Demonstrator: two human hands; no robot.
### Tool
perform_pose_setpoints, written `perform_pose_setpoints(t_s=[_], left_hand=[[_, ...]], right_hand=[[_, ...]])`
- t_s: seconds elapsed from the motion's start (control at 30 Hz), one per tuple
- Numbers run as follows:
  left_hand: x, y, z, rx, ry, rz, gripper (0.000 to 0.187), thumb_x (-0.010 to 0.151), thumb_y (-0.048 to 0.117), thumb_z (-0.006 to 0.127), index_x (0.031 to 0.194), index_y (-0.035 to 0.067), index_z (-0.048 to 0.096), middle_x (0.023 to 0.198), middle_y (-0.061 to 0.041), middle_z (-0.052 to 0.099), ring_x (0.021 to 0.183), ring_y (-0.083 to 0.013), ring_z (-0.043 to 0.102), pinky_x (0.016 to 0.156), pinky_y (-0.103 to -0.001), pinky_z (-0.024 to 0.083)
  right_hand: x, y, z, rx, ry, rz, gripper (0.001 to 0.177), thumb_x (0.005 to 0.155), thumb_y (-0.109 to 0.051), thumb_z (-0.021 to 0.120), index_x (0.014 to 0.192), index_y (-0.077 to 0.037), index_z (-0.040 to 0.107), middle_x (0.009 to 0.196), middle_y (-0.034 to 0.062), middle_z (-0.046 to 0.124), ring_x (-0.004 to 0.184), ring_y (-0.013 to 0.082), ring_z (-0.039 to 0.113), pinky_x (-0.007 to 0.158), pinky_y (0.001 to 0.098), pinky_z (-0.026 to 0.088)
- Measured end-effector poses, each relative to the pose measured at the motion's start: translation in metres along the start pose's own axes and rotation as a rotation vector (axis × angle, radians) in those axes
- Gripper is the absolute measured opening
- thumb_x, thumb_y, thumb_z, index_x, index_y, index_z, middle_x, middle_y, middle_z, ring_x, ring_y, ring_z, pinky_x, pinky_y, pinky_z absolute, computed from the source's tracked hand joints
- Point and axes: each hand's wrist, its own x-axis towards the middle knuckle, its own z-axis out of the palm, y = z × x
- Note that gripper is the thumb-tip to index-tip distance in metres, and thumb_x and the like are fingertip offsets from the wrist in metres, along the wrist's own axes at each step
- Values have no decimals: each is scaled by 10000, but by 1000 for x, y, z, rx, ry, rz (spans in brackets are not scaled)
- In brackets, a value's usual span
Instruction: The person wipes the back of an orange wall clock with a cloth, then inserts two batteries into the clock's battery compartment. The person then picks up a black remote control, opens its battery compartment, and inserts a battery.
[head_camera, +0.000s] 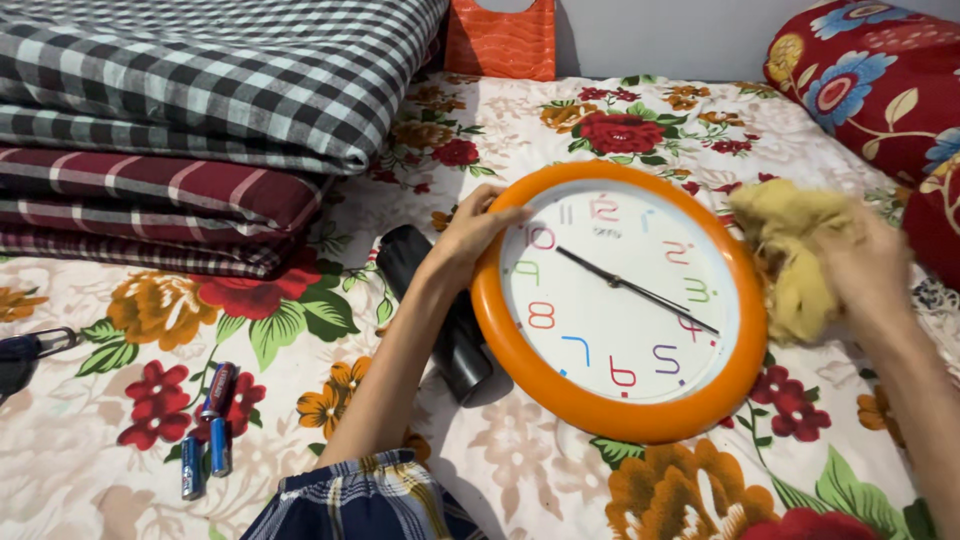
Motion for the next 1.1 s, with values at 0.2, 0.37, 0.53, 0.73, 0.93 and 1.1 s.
perform_pose_setpoints(t_s=[0.2,0.37,0.53,0.73,0.93,1.1], left_hand=[[-3,16,21,42,-30,224,370,888,191,756,1194,46,608,984,-88,700,808,-113,653,692,-257,553],[-6,22,46,0,24,298,429,895,216,741,1266,50,603,919,-70,663,758,-115,599,643,-259,491],[-11,34,54,-216,-152,298,430,974,229,706,1332,5,622,1064,-47,684,919,-105,641,803,-241,537],[-12,34,60,-296,-214,348,386,1046,211,604,1371,5,580,1165,-66,690,1008,-106,650,885,-276,547],[-5,32,65,-287,-259,468,413,1058,206,589,1413,3,534,1257,-53,670,1101,-98,631,967,-261,525],[-18,41,66,-88,-141,392,441,1025,245,625,1392,14,549,1139,-33,665,986,-83,604,881,-231,502]], right_hand=[[-37,-67,4,893,-71,-367,447,1047,-59,602,1481,-4,513,1313,92,604,1167,168,659,1050,301,587],[-79,-105,39,-326,-69,-920,884,674,-197,797,1499,-244,483,1444,193,512,1368,372,455,1195,541,372],[-106,-128,55,-237,-269,-853,843,843,-391,738,1603,-299,386,1667,270,250,1550,473,189,1226,663,95],[-138,-140,75,-371,-383,-956,758,809,-354,704,1524,-282,462,1589,178,376,1488,458,250,1173,679,99],[-112,-128,80,-449,-212,-944,736,766,-114,585,1491,-205,494,1615,179,402,1520,428,313,1257,604,205],[-70,-105,61,-214,-65,-642,772,834,-129,542,1563,26,339,1593,251,335,1492,448,294,1237,575,194]])
